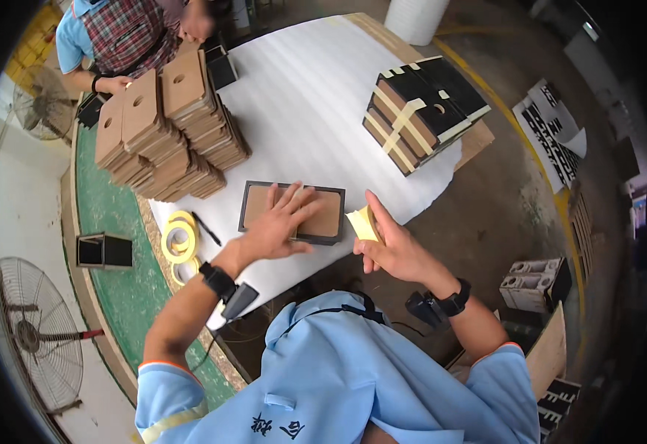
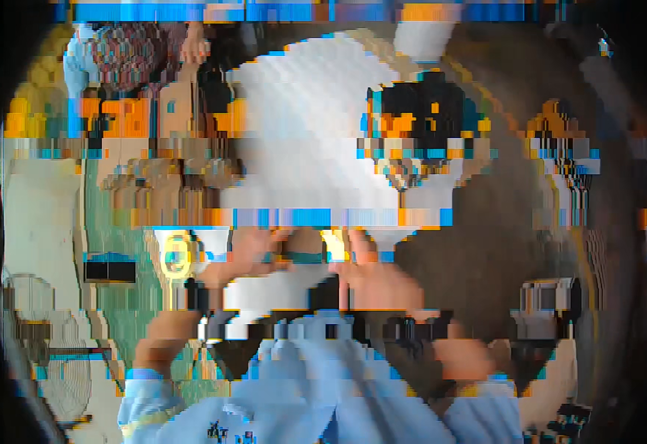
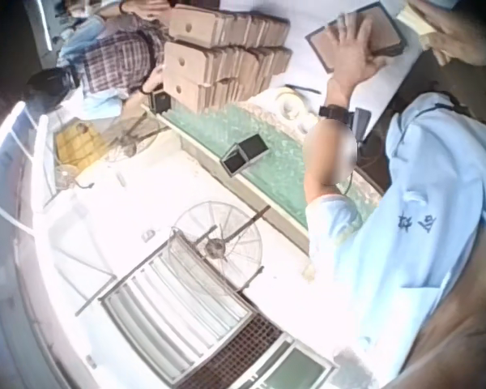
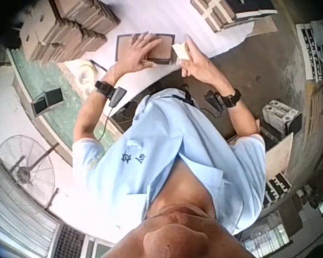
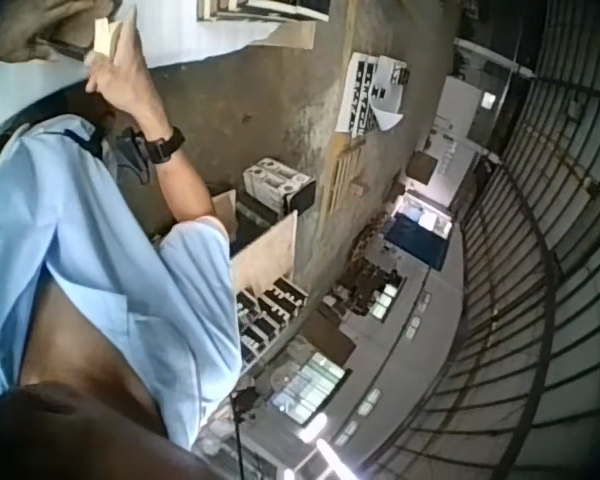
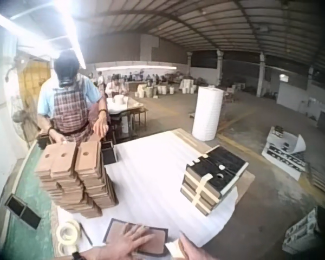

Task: The person assembles small wooden boxes by placing a lid onto a base and securing it with yellow tape. They repeatedly pick up a box, apply tape across the top, and place the finished unit on a stack.

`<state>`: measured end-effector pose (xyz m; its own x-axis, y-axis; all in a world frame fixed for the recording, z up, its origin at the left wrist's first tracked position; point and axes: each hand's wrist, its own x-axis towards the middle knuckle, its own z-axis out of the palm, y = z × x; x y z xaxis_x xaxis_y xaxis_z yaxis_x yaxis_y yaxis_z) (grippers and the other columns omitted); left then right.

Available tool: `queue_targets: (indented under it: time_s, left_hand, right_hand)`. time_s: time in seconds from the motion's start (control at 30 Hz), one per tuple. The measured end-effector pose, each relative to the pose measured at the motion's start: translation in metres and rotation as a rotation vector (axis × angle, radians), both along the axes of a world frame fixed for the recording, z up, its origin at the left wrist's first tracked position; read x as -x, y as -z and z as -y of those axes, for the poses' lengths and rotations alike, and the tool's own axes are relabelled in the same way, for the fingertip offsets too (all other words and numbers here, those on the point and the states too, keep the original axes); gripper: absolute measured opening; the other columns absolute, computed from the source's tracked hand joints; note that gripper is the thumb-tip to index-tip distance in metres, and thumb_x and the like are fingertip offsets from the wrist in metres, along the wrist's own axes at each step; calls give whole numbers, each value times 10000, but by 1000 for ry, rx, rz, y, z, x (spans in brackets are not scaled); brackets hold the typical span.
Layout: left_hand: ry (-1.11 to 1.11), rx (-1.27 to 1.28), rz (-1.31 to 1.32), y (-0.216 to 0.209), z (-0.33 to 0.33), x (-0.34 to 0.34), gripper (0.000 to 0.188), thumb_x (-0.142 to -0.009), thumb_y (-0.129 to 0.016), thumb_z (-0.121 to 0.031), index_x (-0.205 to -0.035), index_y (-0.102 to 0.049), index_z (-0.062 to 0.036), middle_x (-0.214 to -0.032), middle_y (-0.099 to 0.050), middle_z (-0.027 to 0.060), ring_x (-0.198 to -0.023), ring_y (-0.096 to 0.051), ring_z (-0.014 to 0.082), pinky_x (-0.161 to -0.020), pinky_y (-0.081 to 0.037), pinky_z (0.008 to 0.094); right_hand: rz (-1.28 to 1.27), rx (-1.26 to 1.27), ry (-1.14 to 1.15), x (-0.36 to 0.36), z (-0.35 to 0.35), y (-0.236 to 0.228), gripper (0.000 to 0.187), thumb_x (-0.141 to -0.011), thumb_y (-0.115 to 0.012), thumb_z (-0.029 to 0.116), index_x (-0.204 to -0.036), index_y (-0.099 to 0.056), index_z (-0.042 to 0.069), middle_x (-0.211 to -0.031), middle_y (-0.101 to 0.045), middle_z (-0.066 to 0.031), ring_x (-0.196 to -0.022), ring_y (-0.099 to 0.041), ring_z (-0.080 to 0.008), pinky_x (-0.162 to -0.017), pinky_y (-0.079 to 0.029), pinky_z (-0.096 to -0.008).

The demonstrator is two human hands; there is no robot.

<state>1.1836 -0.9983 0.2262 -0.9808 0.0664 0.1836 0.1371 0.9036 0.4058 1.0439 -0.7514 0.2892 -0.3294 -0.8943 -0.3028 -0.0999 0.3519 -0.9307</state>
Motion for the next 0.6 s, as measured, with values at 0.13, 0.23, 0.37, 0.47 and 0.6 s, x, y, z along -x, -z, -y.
queue_targets:
  time_s: [0.13, 0.23, 0.37, 0.47, 0.6]
  left_hand:
    - [-149, -883, -103, 11, -41, 0, 417, -866, -770, -281, -1158, -573, -58, -1149, -579, 150, -1089, -546, 271, -964, -417, 383]
    - [-302, -1062, -216, -3, -43, -2, 203, -916, -725, -152, -837, -561, -60, -835, -544, 17, -864, -523, 135, -800, -435, 280]
    - [-681, -1083, -394, -1, 12, -27, 226, -906, -711, -92, -766, -534, -78, -752, -547, -25, -762, -495, 80, -719, -423, 248]
    - [-993, -1105, -378, 19, 65, -55, 251, -896, -703, -69, -735, -511, -84, -728, -537, -36, -722, -459, 64, -684, -402, 240]
    - [-1084, -1086, -344, 65, 83, -66, 229, -894, -706, -111, -745, -533, -91, -733, -542, -28, -708, -440, 73, -663, -383, 248]
  right_hand:
    - [104, -75, -27, -19, 32, -16, 850, -996, -532, 133, -1589, 78, 103, -939, -610, -103, -639, -592, -123, -611, -519, -269]
    - [3, -154, -66, -23, 39, -16, 829, -1008, -541, 183, -1590, 43, 91, -811, -602, -63, -601, -573, -112, -589, -503, -269]
    - [93, -457, -114, 5, 37, -21, 739, -1028, -532, 270, -1590, -96, 69, -702, -561, -27, -518, -529, -103, -510, -477, -270]
    - [84, -593, -129, 44, 30, 16, 684, -1033, -524, 313, -1576, -191, 65, -661, -522, -15, -463, -492, -97, -450, -451, -267]
    - [-67, -591, -161, 75, 44, 67, 563, -1038, -497, 324, -1504, -348, 44, -640, -497, -11, -447, -497, -99, -417, -439, -258]
